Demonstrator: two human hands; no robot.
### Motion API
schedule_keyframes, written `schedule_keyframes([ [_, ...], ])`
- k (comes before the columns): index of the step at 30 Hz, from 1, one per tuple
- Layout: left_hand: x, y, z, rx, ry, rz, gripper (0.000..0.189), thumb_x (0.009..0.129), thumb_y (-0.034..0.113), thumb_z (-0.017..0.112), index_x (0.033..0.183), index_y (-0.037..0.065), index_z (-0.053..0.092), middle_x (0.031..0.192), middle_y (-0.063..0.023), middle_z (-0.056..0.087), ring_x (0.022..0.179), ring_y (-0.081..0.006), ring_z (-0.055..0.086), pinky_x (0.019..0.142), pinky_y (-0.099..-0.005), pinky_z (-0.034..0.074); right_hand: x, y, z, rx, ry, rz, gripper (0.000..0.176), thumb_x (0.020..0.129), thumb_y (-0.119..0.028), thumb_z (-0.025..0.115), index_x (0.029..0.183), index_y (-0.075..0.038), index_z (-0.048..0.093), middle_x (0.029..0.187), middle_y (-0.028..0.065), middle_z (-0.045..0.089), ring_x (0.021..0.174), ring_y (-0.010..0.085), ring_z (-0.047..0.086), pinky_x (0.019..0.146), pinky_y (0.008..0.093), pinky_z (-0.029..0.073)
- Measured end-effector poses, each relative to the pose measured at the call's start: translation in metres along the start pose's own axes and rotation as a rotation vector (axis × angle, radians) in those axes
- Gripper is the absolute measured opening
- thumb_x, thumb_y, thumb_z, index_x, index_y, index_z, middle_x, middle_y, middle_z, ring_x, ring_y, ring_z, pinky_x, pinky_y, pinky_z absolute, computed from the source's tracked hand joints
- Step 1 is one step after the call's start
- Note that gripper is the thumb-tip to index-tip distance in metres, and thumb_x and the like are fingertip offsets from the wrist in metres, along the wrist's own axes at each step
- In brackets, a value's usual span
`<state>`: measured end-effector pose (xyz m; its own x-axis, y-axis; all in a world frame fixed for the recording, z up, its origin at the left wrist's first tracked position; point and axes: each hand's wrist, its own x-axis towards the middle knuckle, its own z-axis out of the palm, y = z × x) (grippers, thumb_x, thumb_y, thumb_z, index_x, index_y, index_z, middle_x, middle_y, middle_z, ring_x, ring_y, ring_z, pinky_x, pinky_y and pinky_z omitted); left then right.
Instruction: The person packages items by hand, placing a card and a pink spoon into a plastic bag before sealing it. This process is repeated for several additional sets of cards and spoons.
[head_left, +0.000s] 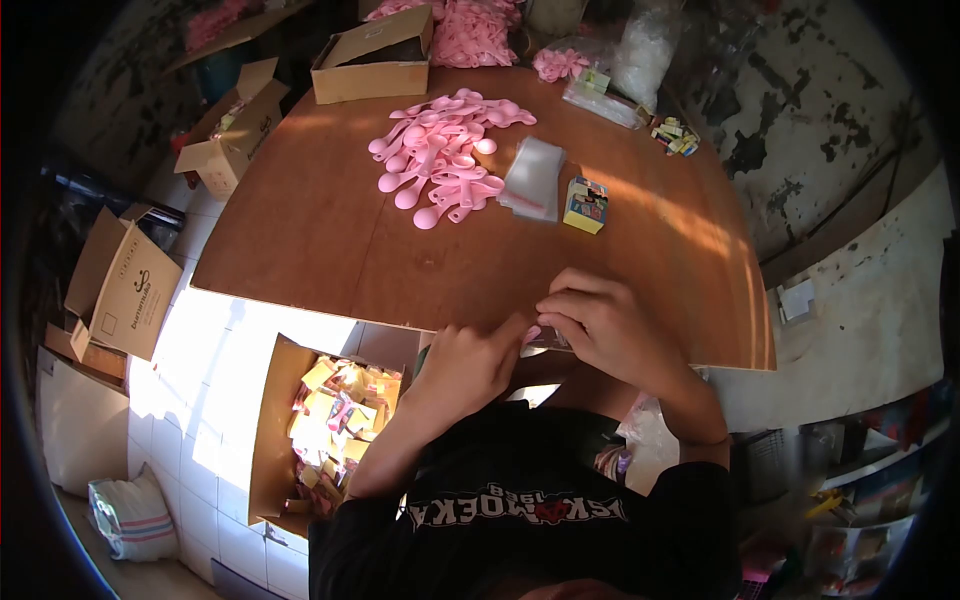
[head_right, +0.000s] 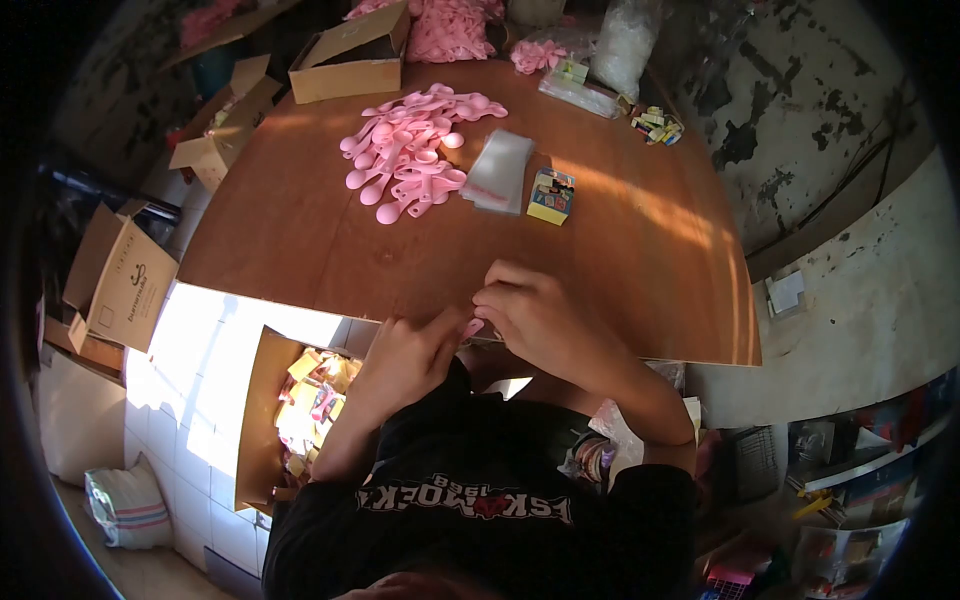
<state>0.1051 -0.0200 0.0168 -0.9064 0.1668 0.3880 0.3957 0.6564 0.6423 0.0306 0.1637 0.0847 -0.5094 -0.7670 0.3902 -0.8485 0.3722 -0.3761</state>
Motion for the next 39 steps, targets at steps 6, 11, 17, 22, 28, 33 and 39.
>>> schedule_keyframes([
  [6,-0.012,0.005,0.0,0.035,-0.02,0.098,0.019,0.085,0.002,0.059,0.104,0.006,0.061,0.072,-0.0193,0.064,0.071,-0.0404,0.064,0.065,-0.0472,0.051,-0.008,-0.005,-0.002,0.116,-0.088,0.062,0.005,0.078,0.001,0.064,0.083,0.002,0.065,0.085,0.0102,0.061,0.068,0.0264,0.062,0.063,0.0341,0.051],
  [11,-0.016,0.0,0.004,-0.274,-0.031,0.225,0.031,0.087,-0.002,0.057,0.116,0.005,0.064,0.084,-0.0201,0.067,0.076,-0.0337,0.068,0.069,-0.0399,0.053,-0.015,0.007,0.0,0.494,-0.002,0.128,0.004,0.081,0.004,0.061,0.079,0.001,0.058,0.084,0.0071,0.058,0.074,0.0135,0.058,0.067,0.0271,0.047],
  [17,-0.021,-0.008,0.018,-0.664,0.037,-0.14,0.028,0.097,0.004,0.05,0.123,0.001,0.06,0.081,-0.0087,0.07,0.071,-0.0113,0.063,0.068,-0.0258,0.049,-0.016,0.011,-0.004,0.51,0.141,0.084,0.006,0.082,0.0,0.067,0.087,0.0,0.064,0.088,0.0058,0.06,0.079,0.0136,0.059,0.072,0.027,0.048],
  [22,-0.018,-0.006,0.015,-0.595,0.052,-0.164,0.027,0.097,0.006,0.051,0.123,0.001,0.059,0.075,-0.0084,0.066,0.066,-0.0086,0.059,0.061,-0.0242,0.045,-0.015,-0.006,0.009,0.073,0.172,-0.003,0.012,0.079,-0.005,0.073,0.088,-0.004,0.067,0.088,0.0061,0.06,0.071,0.0222,0.062,0.064,0.0319,0.053],
  [28,-0.017,-0.005,0.017,-0.532,0.104,-0.163,0.026,0.095,0.005,0.053,0.12,0.001,0.06,0.067,-0.0134,0.063,0.06,-0.0164,0.062,0.059,-0.0292,0.047,-0.009,0.0,0.024,-0.07,0.161,-0.061,0.011,0.078,-0.01,0.074,0.084,-0.005,0.066,0.086,0.0046,0.058,0.07,0.0227,0.062,0.062,0.0336,0.052],
  [33,-0.014,-0.01,0.024,-0.365,0.07,-0.069,0.022,0.09,0.004,0.055,0.112,0.001,0.055,0.068,-0.0192,0.063,0.064,-0.0386,0.065,0.057,-0.0447,0.051,-0.01,0.01,0.032,-0.177,0.165,-0.11,0.01,0.076,-0.01,0.072,0.08,-0.006,0.065,0.086,0.003,0.057,0.068,0.0198,0.061,0.059,0.0335,0.052],
  [39,-0.012,-0.015,0.028,-0.114,0.018,0.022,0.019,0.086,0.003,0.057,0.105,0.001,0.055,0.061,-0.0165,0.061,0.056,-0.0372,0.062,0.05,-0.0461,0.048,-0.014,0.01,0.04,-0.228,0.182,-0.095,0.013,0.067,0.0,0.071,0.077,-0.004,0.064,0.082,0.0049,0.059,0.07,0.0231,0.06,0.058,0.0344,0.05],
])
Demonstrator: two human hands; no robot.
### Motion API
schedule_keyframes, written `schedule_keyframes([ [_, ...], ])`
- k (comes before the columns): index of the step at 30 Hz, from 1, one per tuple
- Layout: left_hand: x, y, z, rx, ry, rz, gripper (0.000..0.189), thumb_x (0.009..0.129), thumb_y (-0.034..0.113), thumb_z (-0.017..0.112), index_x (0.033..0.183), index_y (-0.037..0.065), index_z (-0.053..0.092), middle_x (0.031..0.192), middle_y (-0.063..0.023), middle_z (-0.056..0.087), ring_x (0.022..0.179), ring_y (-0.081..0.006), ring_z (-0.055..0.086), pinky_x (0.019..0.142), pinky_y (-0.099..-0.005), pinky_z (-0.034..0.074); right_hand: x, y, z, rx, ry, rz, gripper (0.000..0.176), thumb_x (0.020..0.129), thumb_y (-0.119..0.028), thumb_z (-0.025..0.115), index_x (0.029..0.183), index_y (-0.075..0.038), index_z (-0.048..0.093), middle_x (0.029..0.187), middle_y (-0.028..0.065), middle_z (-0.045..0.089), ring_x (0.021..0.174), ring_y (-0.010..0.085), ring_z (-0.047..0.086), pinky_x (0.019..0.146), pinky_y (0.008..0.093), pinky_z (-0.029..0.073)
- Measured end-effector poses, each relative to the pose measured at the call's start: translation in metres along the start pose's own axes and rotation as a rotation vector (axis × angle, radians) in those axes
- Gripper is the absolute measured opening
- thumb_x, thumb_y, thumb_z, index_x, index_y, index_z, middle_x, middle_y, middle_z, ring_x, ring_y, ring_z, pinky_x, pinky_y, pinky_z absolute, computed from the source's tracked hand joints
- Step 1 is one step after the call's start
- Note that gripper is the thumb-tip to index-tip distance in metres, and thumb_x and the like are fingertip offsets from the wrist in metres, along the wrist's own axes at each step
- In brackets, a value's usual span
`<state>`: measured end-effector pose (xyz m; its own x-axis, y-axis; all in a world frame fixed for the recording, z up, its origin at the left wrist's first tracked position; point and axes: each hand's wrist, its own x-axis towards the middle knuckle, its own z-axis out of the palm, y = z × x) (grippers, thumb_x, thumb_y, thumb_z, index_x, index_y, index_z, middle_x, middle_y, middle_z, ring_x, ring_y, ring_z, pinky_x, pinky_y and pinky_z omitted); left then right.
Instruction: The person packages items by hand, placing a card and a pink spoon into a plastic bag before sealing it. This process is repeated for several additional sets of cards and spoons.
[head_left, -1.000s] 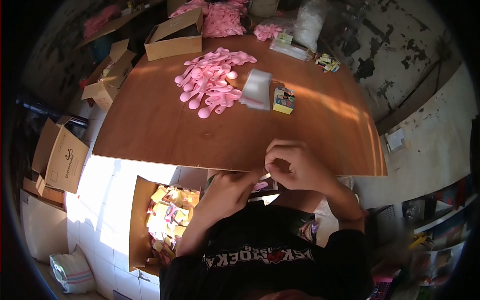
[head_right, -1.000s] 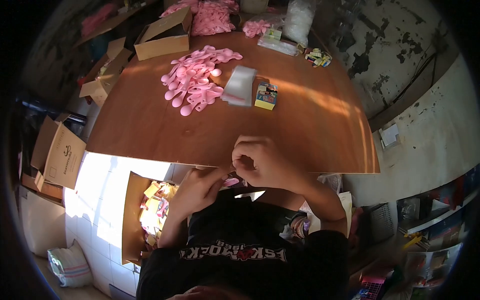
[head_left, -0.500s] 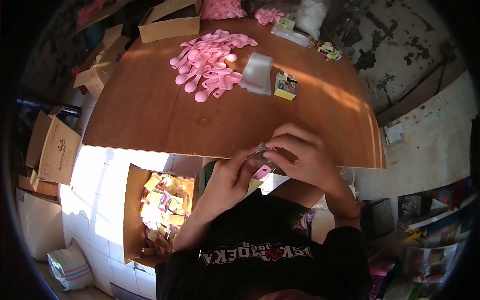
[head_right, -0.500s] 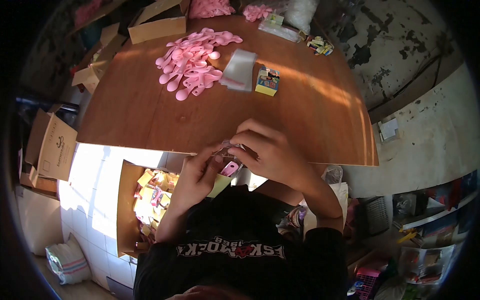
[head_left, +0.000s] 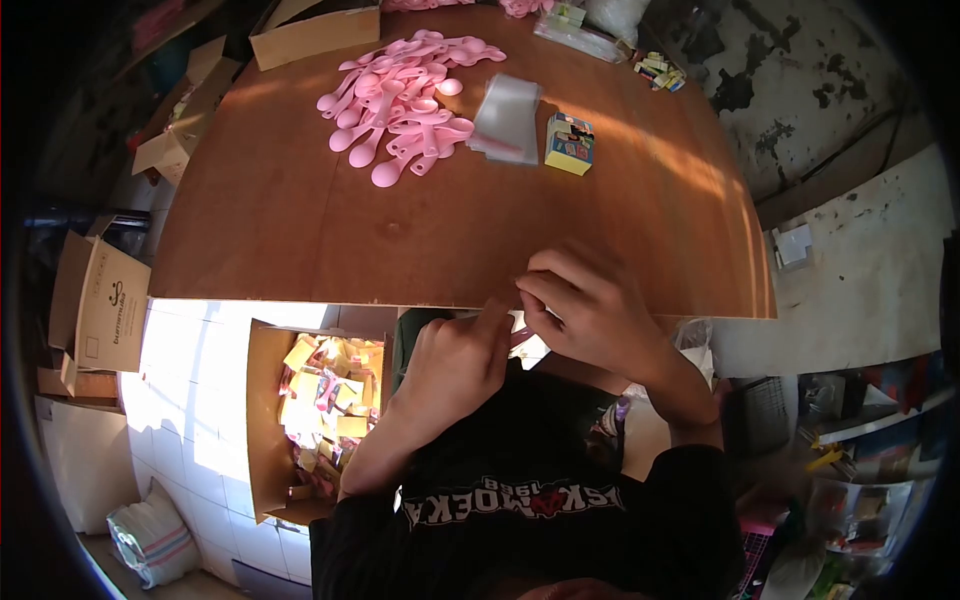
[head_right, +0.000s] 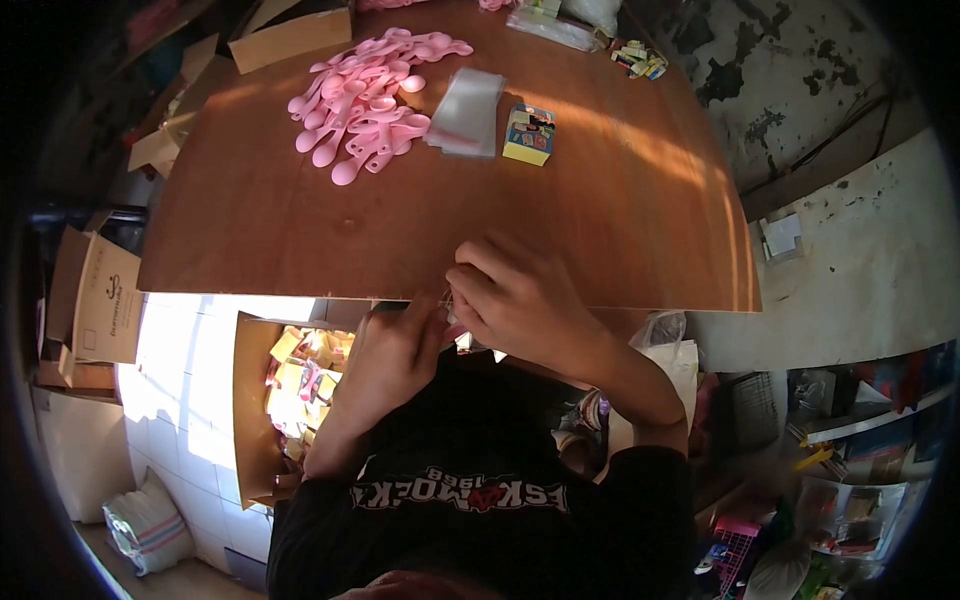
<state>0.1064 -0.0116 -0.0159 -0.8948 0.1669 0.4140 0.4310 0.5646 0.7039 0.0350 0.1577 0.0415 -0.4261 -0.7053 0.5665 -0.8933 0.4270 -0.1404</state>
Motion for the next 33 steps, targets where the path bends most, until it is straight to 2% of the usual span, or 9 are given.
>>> schedule_keyframes([
  [8,0.002,-0.003,-0.001,-0.084,-0.021,0.101,0.031,0.083,0.0,0.058,0.114,0.001,0.057,0.064,-0.0154,0.062,0.058,-0.0338,0.064,0.052,-0.0416,0.049,-0.008,0.008,-0.002,0.376,-0.025,0.282,0.011,0.067,0.006,0.064,0.074,-0.002,0.061,0.081,0.0069,0.059,0.069,0.0191,0.06,0.058,0.0296,0.049],
  [13,0.002,0.006,-0.014,-0.273,-0.091,0.062,0.042,0.088,-0.003,0.055,0.13,0.001,0.054,0.079,-0.0158,0.068,0.068,-0.0289,0.069,0.063,-0.0344,0.054,-0.01,0.015,-0.001,1.204,0.134,0.671,0.005,0.079,0.001,0.058,0.076,-0.004,0.058,0.085,0.0077,0.058,0.081,0.0171,0.057,0.073,0.0301,0.047],
  [19,-0.002,-0.002,0.0,-0.656,0.362,-0.134,0.035,0.102,0.011,0.046,0.134,-0.001,0.049,0.121,-0.0108,0.06,0.105,-0.0144,0.058,0.092,-0.0278,0.044,-0.01,0.118,-0.027,1.845,0.32,0.813,0.012,0.086,-0.019,0.057,0.083,-0.008,0.059,0.088,0.0069,0.06,0.082,0.0209,0.06,0.078,0.0349,0.051],
  [24,-0.001,-0.007,0.006,-0.682,0.429,-0.179,0.037,0.102,0.011,0.045,0.137,-0.001,0.046,0.124,-0.0118,0.058,0.105,-0.0153,0.059,0.092,-0.0292,0.045,-0.03,0.261,-0.047,1.051,0.818,0.927,0.01,0.085,-0.014,0.06,0.091,-0.006,0.062,0.082,0.0059,0.067,0.077,0.0179,0.067,0.069,0.0322,0.054],
  [26,-0.001,-0.013,0.007,-0.588,0.399,-0.168,0.035,0.102,0.012,0.045,0.134,-0.003,0.047,0.134,-0.0163,0.054,0.111,-0.0182,0.059,0.096,-0.0301,0.044,-0.037,0.284,-0.051,-0.313,0.718,0.824,0.013,0.084,-0.015,0.063,0.09,-0.003,0.063,0.085,0.0096,0.068,0.075,0.0228,0.068,0.069,0.037,0.054],
  [27,0.0,-0.013,0.006,-0.589,0.396,-0.165,0.035,0.102,0.012,0.045,0.134,-0.003,0.047,0.134,-0.0163,0.054,0.111,-0.0182,0.059,0.096,-0.0301,0.044,-0.045,0.29,-0.05,-0.315,0.72,0.825,0.013,0.084,-0.015,0.063,0.09,-0.003,0.063,0.085,0.0096,0.068,0.075,0.0228,0.068,0.069,0.037,0.054],
  [29,0.005,-0.013,0.005,-0.646,0.415,-0.166,0.035,0.103,0.012,0.044,0.135,-0.004,0.046,0.133,-0.0152,0.054,0.11,-0.0181,0.059,0.096,-0.0307,0.045,-0.06,0.298,-0.047,-0.493,0.107,0.665,0.015,0.083,-0.016,0.064,0.089,-0.002,0.064,0.085,0.0128,0.068,0.076,0.0294,0.067,0.071,0.0409,0.053],
  [32,0.012,-0.018,0.005,-0.698,0.463,-0.172,0.036,0.103,0.012,0.044,0.136,-0.004,0.044,0.131,-0.0147,0.055,0.107,-0.0171,0.06,0.094,-0.0305,0.046,-0.078,0.304,-0.042,-0.413,-0.066,0.469,0.011,0.083,-0.015,0.063,0.089,-0.006,0.065,0.082,0.0145,0.068,0.079,0.034,0.066,0.074,0.0432,0.052],
  [33,0.014,-0.019,0.005,-0.701,0.462,-0.173,0.036,0.103,0.012,0.044,0.136,-0.004,0.044,0.131,-0.0147,0.055,0.107,-0.0171,0.06,0.094,-0.0305,0.046,-0.073,0.289,-0.047,-0.523,-0.217,0.576,0.014,0.085,-0.017,0.063,0.094,-0.012,0.072,0.081,0.0141,0.07,0.074,0.0319,0.067,0.073,0.0422,0.052],
])
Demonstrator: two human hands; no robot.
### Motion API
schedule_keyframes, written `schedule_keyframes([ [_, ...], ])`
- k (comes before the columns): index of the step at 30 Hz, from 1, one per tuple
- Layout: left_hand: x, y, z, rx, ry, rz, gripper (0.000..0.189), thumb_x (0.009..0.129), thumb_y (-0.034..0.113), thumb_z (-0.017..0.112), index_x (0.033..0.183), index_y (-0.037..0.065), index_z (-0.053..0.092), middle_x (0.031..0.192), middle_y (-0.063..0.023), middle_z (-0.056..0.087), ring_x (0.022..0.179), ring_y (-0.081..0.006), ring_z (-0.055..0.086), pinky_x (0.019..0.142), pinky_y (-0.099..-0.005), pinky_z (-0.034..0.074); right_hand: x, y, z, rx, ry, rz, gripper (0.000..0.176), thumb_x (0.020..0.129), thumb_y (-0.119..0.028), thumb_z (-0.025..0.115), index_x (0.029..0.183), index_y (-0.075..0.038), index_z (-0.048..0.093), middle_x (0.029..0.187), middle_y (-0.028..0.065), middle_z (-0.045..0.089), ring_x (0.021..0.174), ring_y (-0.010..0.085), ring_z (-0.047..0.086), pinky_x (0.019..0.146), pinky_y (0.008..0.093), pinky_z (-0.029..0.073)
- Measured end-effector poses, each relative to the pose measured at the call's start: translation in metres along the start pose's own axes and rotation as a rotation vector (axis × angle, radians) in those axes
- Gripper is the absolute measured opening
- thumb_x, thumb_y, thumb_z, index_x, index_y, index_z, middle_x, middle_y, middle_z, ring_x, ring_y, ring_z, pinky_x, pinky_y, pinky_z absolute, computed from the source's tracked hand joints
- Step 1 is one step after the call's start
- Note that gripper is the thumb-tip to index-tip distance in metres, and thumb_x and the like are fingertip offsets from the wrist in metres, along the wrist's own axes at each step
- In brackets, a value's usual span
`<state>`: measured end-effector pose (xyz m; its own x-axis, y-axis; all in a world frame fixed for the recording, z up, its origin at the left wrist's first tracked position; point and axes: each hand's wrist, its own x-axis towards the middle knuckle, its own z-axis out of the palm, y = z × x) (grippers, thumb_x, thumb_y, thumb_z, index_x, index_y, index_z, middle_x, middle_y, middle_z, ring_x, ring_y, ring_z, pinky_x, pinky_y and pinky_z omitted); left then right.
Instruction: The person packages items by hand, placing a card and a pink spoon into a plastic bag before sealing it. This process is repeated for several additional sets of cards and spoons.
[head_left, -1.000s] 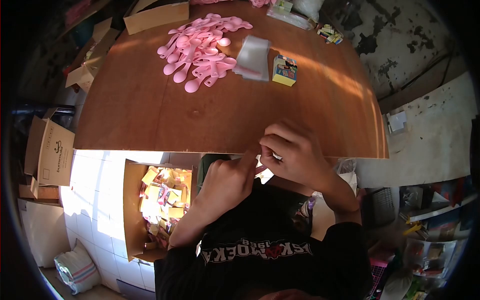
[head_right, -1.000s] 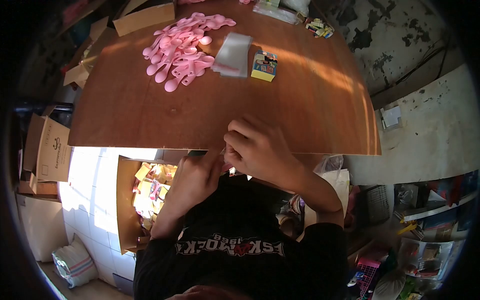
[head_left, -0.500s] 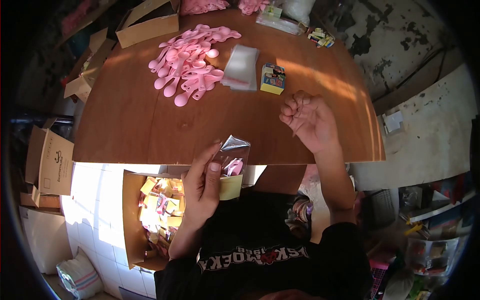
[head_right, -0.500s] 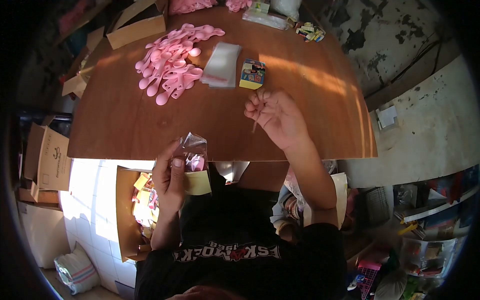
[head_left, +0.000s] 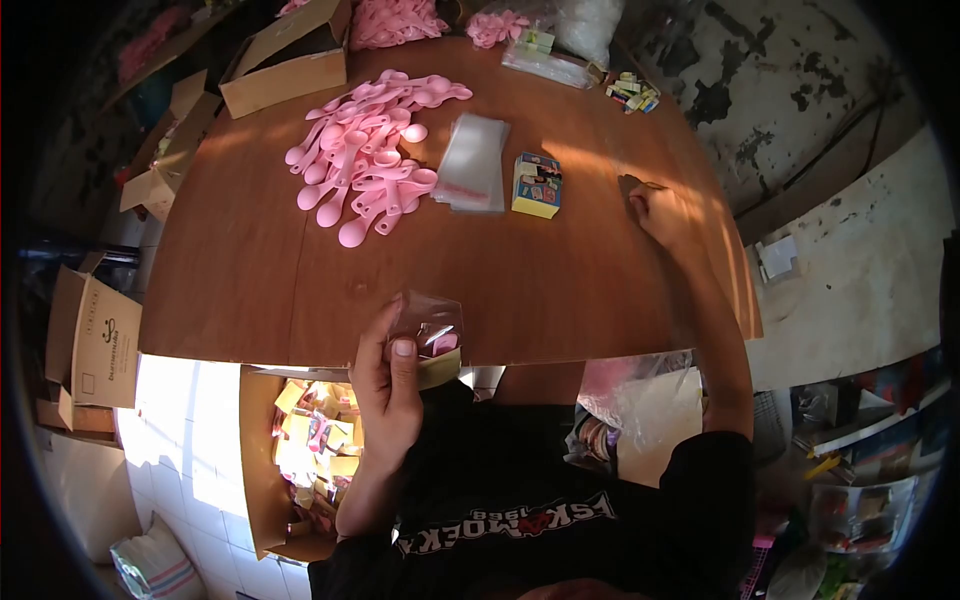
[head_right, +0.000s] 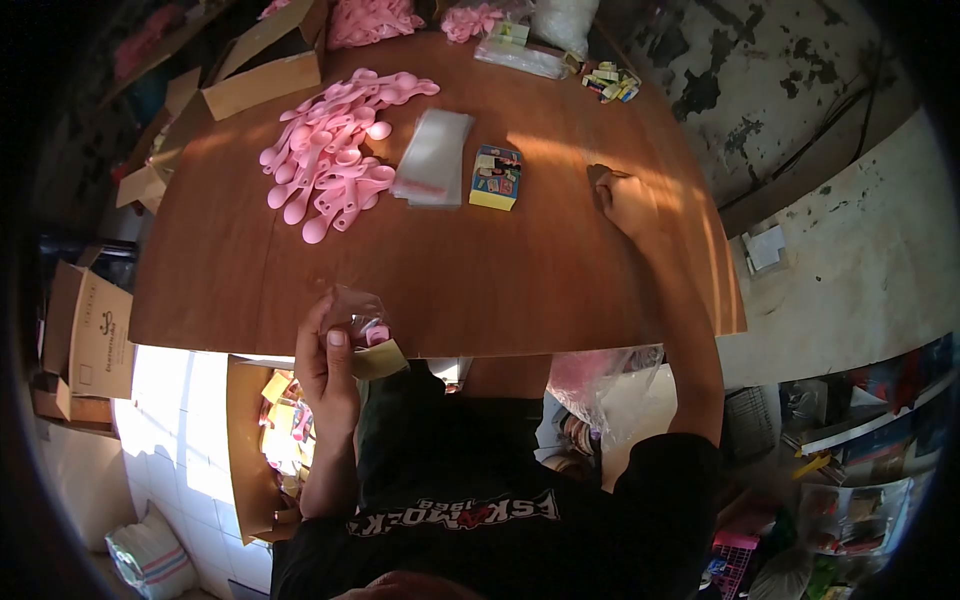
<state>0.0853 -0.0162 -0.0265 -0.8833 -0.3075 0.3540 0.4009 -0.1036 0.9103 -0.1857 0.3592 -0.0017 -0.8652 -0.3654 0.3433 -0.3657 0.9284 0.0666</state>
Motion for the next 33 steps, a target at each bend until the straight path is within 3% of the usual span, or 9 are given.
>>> schedule_keyframes([
  [4,0.008,0.002,0.002,-0.053,-0.021,-0.024,0.035,0.103,0.013,0.045,0.135,-0.003,0.044,0.116,-0.0135,0.062,0.097,-0.0143,0.063,0.088,-0.0281,0.048,-0.004,0.009,-0.018,-0.048,-0.184,-0.111,0.021,0.086,-0.011,0.06,0.103,-0.012,0.073,0.086,0.015,0.07,0.071,0.0309,0.066,0.07,0.0384,0.052],
  [7,0.016,0.003,0.004,-0.109,-0.037,-0.023,0.03,0.103,0.013,0.046,0.128,-0.003,0.047,0.103,-0.0104,0.065,0.089,-0.0112,0.062,0.082,-0.0253,0.048,0.001,-0.002,-0.027,0.003,-0.029,0.099,0.024,0.089,-0.008,0.059,0.108,-0.012,0.073,0.087,0.0128,0.072,0.071,0.0219,0.068,0.068,0.0306,0.052],
  [9,0.02,0.005,0.003,-0.117,-0.034,-0.044,0.027,0.103,0.013,0.046,0.124,-0.003,0.049,0.097,-0.0086,0.066,0.086,-0.0096,0.062,0.079,-0.0238,0.048,0.001,-0.071,-0.069,0.551,0.012,0.259,0.021,0.09,-0.003,0.06,0.108,-0.005,0.071,0.094,0.0076,0.073,0.083,0.0132,0.068,0.073,0.0268,0.052],
  [15,0.033,0.002,0.011,-0.126,-0.069,0.018,0.013,0.101,0.01,0.05,0.108,-0.001,0.051,0.08,-0.0009,0.06,0.07,-0.0032,0.05,0.067,-0.0197,0.043,-0.023,-0.201,-0.104,1.153,-0.241,-0.36,0.029,0.092,-0.017,0.067,0.115,0.002,0.064,0.113,0.0121,0.067,0.107,0.0153,0.061,0.089,0.0282,0.048],
  [21,0.037,-0.008,0.004,-0.144,-0.215,-0.01,0.03,0.095,0.016,0.062,0.115,-0.002,0.049,0.109,-0.018,0.067,0.105,-0.018,0.064,0.087,-0.03,0.049,-0.028,-0.261,-0.101,1.403,-0.319,-0.242,0.025,0.094,-0.017,0.064,0.105,0.005,0.063,0.108,0.0147,0.064,0.103,0.0196,0.062,0.089,0.0317,0.05],
  [23,0.046,-0.004,0.006,-0.248,-0.145,0.177,0.056,0.086,0.021,0.074,0.128,0.0,0.044,0.127,-0.0218,0.057,0.117,-0.0243,0.059,0.097,-0.0377,0.047,-0.016,-0.254,-0.107,1.256,0.224,-0.544,0.019,0.093,-0.012,0.063,0.102,0.005,0.064,0.105,0.0141,0.064,0.095,0.0171,0.063,0.085,0.0299,0.051],
  [24,0.051,-0.005,-0.005,-0.102,-0.208,0.176,0.076,0.078,0.024,0.082,0.136,0.0,0.039,0.139,-0.0223,0.046,0.128,-0.0293,0.051,0.104,-0.042,0.042,-0.016,-0.256,-0.107,1.28,0.239,-0.449,0.013,0.092,-0.007,0.063,0.098,0.004,0.066,0.102,0.0135,0.065,0.09,0.0165,0.063,0.083,0.0289,0.051],
  [29,0.087,-0.001,-0.006,0.159,-0.288,0.246,0.071,0.077,0.015,0.082,0.134,0.0,0.043,0.134,-0.0184,0.054,0.125,-0.0279,0.054,0.102,-0.0382,0.044,-0.001,-0.267,-0.098,1.264,0.037,-0.457,0.012,0.092,-0.005,0.063,0.094,0.006,0.067,0.1,0.0127,0.066,0.091,0.0168,0.064,0.081,0.0287,0.051],
  [33,0.091,-0.007,0.001,0.024,-0.316,0.096,0.043,0.084,-0.001,0.072,0.123,-0.002,0.053,0.106,-0.0117,0.069,0.095,-0.0188,0.068,0.087,-0.029,0.053,-0.006,-0.267,-0.098,1.514,-0.034,-0.202,0.018,0.091,-0.009,0.066,0.105,0.002,0.067,0.103,0.0079,0.067,0.094,0.0144,0.064,0.082,0.0267,0.05],
])
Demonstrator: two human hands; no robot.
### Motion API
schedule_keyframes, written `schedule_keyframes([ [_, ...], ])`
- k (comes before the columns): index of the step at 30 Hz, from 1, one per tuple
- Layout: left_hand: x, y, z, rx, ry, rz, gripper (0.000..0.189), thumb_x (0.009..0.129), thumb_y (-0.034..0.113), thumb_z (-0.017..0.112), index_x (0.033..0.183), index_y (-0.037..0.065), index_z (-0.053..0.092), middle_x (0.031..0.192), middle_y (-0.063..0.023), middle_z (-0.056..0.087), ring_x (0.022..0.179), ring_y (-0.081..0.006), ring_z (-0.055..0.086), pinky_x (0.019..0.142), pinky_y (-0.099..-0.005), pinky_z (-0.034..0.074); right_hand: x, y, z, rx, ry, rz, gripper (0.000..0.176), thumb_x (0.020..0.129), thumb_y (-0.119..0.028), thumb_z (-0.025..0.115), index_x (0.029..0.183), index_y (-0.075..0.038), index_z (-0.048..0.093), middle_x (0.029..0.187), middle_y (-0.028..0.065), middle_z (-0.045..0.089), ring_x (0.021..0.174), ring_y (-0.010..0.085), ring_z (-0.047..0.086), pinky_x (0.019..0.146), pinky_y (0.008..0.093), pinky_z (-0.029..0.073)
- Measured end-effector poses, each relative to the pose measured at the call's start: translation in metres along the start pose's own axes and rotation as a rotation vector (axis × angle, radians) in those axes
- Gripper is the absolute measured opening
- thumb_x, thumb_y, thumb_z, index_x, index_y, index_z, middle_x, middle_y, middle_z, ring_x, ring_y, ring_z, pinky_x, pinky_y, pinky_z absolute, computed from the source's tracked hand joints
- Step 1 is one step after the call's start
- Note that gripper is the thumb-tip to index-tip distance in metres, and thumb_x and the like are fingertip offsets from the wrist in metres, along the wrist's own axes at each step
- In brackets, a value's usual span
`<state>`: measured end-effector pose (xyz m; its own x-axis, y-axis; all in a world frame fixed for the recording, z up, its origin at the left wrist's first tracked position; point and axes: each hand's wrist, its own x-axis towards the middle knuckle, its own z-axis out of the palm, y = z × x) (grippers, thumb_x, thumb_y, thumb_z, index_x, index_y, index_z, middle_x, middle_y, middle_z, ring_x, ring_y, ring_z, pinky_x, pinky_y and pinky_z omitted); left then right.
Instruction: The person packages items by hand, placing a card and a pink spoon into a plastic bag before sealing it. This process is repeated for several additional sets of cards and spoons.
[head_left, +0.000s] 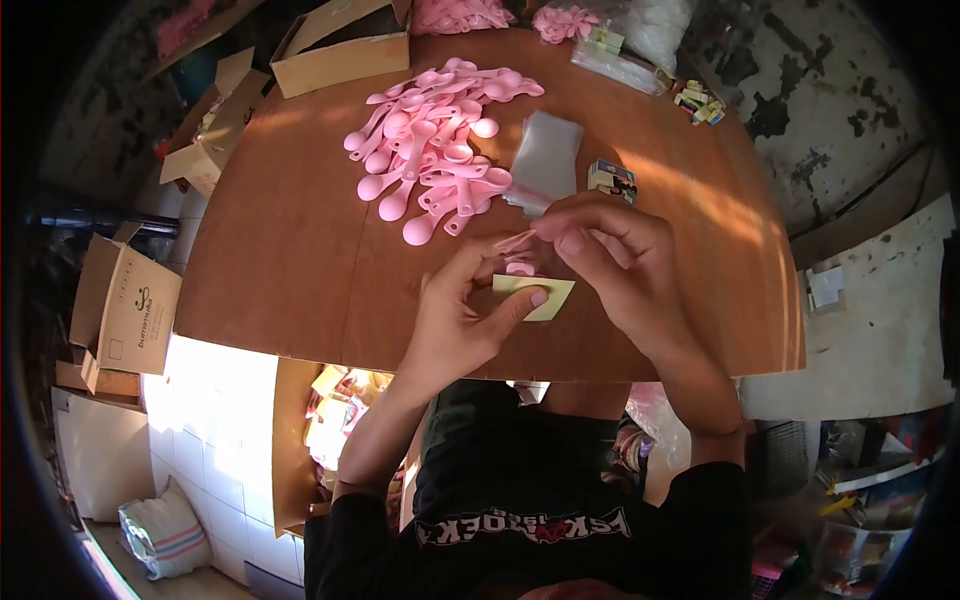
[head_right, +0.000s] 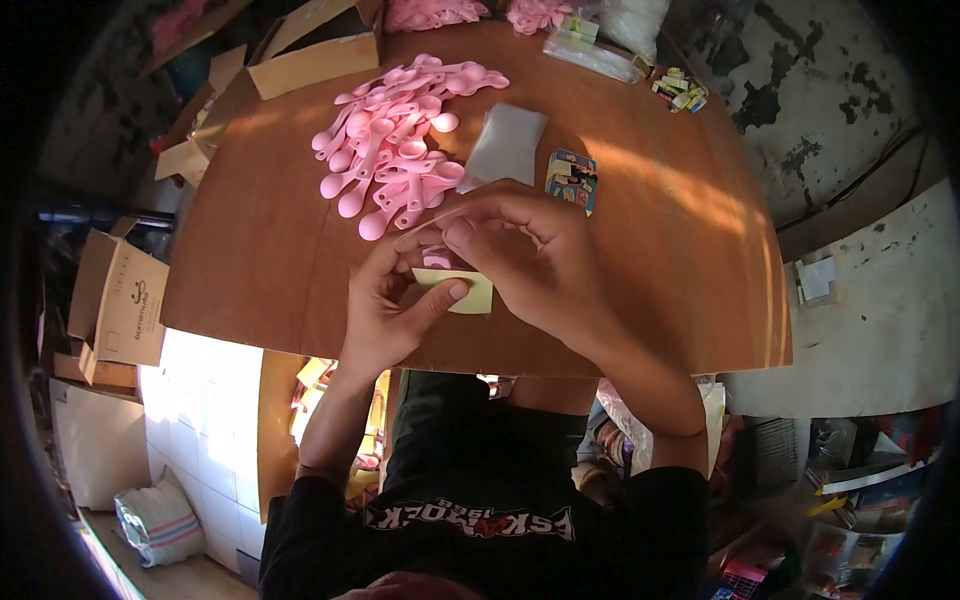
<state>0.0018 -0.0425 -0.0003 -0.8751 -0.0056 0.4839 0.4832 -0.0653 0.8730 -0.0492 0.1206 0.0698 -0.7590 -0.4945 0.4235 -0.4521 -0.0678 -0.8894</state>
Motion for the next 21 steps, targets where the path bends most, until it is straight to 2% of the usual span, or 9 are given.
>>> schedule_keyframes([
  [2,-0.005,0.001,0.004,-0.15,0.029,-0.234,0.044,0.085,0.0,0.072,0.124,-0.001,0.052,0.103,-0.0089,0.069,0.093,-0.0128,0.066,0.081,-0.0266,0.055,-0.008,0.0,-0.001,0.05,0.058,0.074,0.02,0.091,-0.01,0.066,0.109,0.001,0.066,0.105,0.0076,0.066,0.096,0.0138,0.063,0.083,0.0265,0.049],
  [4,-0.008,-0.005,0.01,-0.186,0.033,-0.212,0.045,0.086,-0.001,0.071,0.126,0.0,0.051,0.102,-0.0078,0.069,0.093,-0.0094,0.064,0.077,-0.0246,0.055,-0.02,0.008,-0.009,0.137,0.11,0.262,0.027,0.091,-0.012,0.068,0.115,-0.001,0.064,0.109,0.0102,0.065,0.1,0.0138,0.062,0.086,0.0268,0.049],
  [5,-0.009,-0.007,0.012,-0.2,0.045,-0.243,0.047,0.084,-0.005,0.071,0.126,-0.001,0.05,0.099,-0.0065,0.067,0.092,-0.0093,0.063,0.078,-0.0243,0.053,-0.027,0.017,-0.012,0.053,0.081,0.247,0.026,0.092,-0.011,0.067,0.114,0.001,0.064,0.108,0.0116,0.066,0.098,0.0119,0.063,0.083,0.0254,0.05],
  [7,-0.012,-0.015,0.016,-0.218,0.059,-0.28,0.05,0.082,-0.008,0.071,0.126,-0.001,0.049,0.097,-0.0052,0.066,0.091,-0.0093,0.063,0.079,-0.0239,0.051,-0.038,0.033,-0.012,0.101,0.091,0.301,0.024,0.092,-0.011,0.066,0.113,0.002,0.064,0.106,0.0104,0.067,0.096,0.0107,0.063,0.081,0.0243,0.05],
  [10,-0.012,-0.026,0.017,-0.178,0.037,-0.224,0.042,0.088,0.0,0.069,0.126,0.0,0.051,0.102,-0.0079,0.069,0.091,-0.0087,0.063,0.079,-0.0255,0.054,-0.041,0.045,-0.014,0.138,0.106,0.357,0.019,0.094,-0.008,0.063,0.109,0.005,0.064,0.099,0.0065,0.069,0.09,0.0074,0.064,0.078,0.0211,0.051],
  [12,-0.01,-0.027,0.013,-0.202,0.057,-0.233,0.029,0.094,0.007,0.064,0.121,-0.001,0.055,0.101,-0.0073,0.069,0.09,-0.0083,0.063,0.08,-0.0249,0.052,-0.04,0.047,-0.016,0.161,0.088,0.437,0.017,0.093,-0.009,0.066,0.106,0.002,0.067,0.1,0.0047,0.069,0.093,0.0082,0.063,0.083,0.0226,0.05],
  [16,-0.008,-0.029,0.009,-0.253,0.076,-0.268,0.022,0.098,0.013,0.058,0.115,-0.001,0.06,0.1,-0.0068,0.07,0.09,-0.008,0.062,0.08,-0.0236,0.05,-0.038,0.049,-0.013,0.207,0.15,0.396,0.019,0.093,-0.009,0.065,0.108,0.002,0.067,0.097,0.0029,0.069,0.091,0.0074,0.063,0.081,0.0218,0.05],
  [21,-0.012,-0.034,0.007,-0.31,0.114,-0.33,0.023,0.099,0.017,0.058,0.11,-0.002,0.065,0.099,-0.0059,0.07,0.087,-0.0101,0.065,0.074,-0.0261,0.056,-0.042,0.057,-0.017,0.052,0.135,0.337,0.019,0.092,-0.008,0.066,0.109,0.002,0.067,0.099,0.0052,0.069,0.091,0.0079,0.063,0.081,0.0225,0.051],
])
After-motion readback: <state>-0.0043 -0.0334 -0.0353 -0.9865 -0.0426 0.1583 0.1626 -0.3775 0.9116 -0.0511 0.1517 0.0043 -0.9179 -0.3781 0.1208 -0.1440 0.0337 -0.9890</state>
